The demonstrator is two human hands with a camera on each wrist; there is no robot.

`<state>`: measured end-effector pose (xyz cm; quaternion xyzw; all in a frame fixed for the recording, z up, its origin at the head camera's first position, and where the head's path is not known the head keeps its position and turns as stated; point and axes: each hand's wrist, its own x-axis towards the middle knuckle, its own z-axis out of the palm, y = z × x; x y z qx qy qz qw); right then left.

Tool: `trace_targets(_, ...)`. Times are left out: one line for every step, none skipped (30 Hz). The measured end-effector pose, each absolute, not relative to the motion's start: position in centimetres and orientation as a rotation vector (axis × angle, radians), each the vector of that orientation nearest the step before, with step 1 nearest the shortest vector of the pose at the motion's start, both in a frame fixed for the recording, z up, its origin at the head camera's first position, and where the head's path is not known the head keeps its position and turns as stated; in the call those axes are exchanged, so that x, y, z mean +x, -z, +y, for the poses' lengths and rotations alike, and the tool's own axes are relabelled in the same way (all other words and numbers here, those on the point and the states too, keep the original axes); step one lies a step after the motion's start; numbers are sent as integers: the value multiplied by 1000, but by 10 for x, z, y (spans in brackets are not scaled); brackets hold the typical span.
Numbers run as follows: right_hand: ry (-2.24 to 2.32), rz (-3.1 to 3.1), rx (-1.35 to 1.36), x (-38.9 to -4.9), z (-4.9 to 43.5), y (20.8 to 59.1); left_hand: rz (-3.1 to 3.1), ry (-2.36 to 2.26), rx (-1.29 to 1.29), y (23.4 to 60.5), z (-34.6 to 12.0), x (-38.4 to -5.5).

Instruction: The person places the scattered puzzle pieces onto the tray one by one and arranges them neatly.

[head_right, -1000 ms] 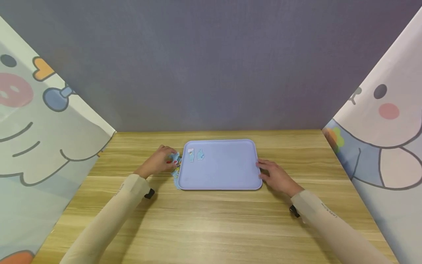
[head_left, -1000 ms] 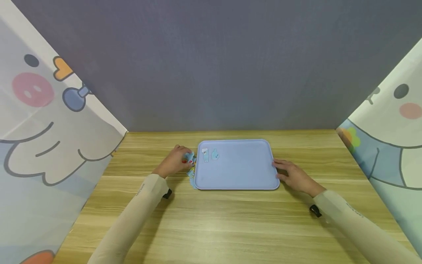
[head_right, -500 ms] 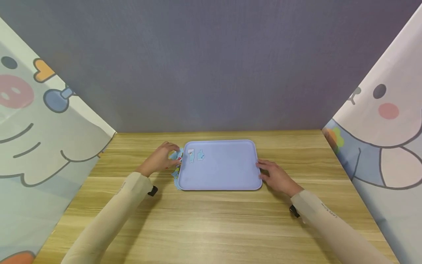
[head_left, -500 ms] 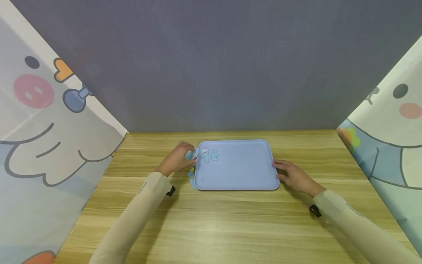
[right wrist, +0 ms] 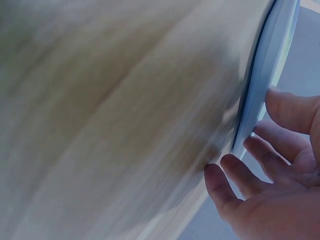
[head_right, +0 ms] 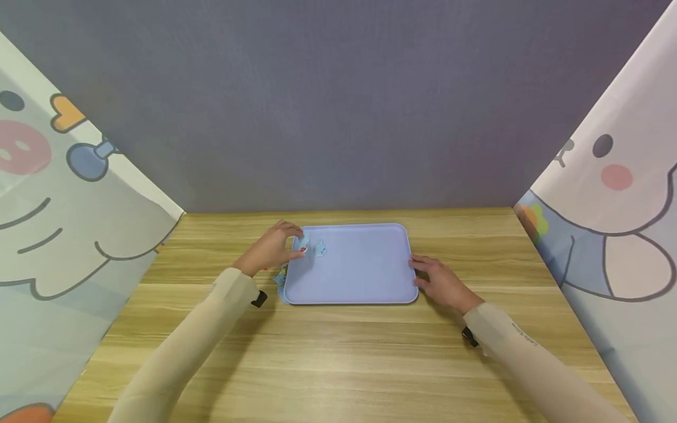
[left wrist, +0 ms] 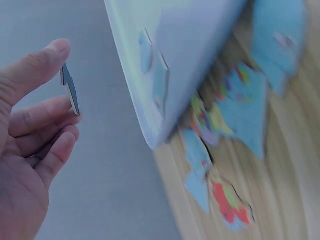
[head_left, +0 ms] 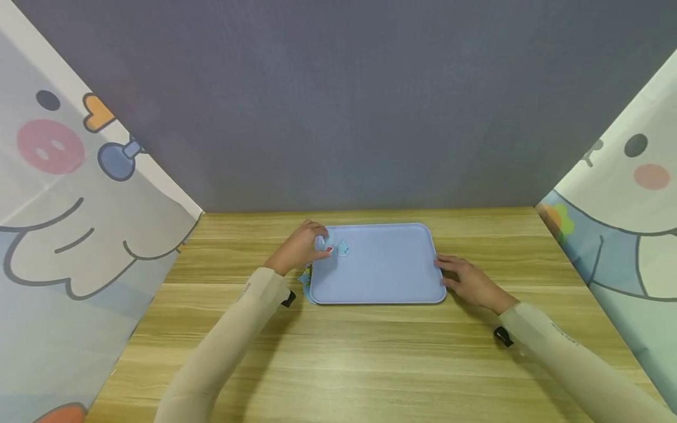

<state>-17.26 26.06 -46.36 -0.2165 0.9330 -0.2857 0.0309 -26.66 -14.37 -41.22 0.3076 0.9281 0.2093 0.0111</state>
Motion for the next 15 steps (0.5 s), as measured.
trace_targets(883,2874,-663,-172,260,464,2890,-651,955,412,-141,-267)
trace_targets(885,2873,-661,-172,260,463,2887,-645,949,411,-138,-267)
trace_targets(886,2871,-662,-172,260,463,2882,-645,938,411,-135,-267)
trace_targets(887,2872,-659,-172,260,463,2878,-643,925,411,-132,-268)
trace_targets(887,2872,-659,-171,260,463,2871,-645,910,411,-129,-268)
trace_targets(888,2872,-660,-171,260,464,2868,-642,897,411,-127,-268)
trace_targets(889,2873,-661,-171,260,464,2863,-643,888,411,-124,-268)
trace_targets(887,2875,-663,-171,260,464,2861,-646,882,411,-122,-268)
trace_targets(886,2876,-664,-172,260,464,2860,-651,876,411,-120,-268)
trace_targets(884,2878,-663,-172,260,464,2860,-653,872,411,-117,-268)
trace_targets(883,2878,-663,-172,260,464,2859,-658,870,411,-115,-268)
trace_targets(881,2878,-663,-172,260,464,2861,-657,869,411,-113,-269)
trace_targets(880,2879,-666,-172,259,464,2864,-657,868,412,-111,-269)
trace_targets(878,2880,-667,-172,259,464,2865,-657,867,412,-109,-270)
trace_targets(879,2881,-669,-172,259,464,2866,-653,865,413,-107,-271)
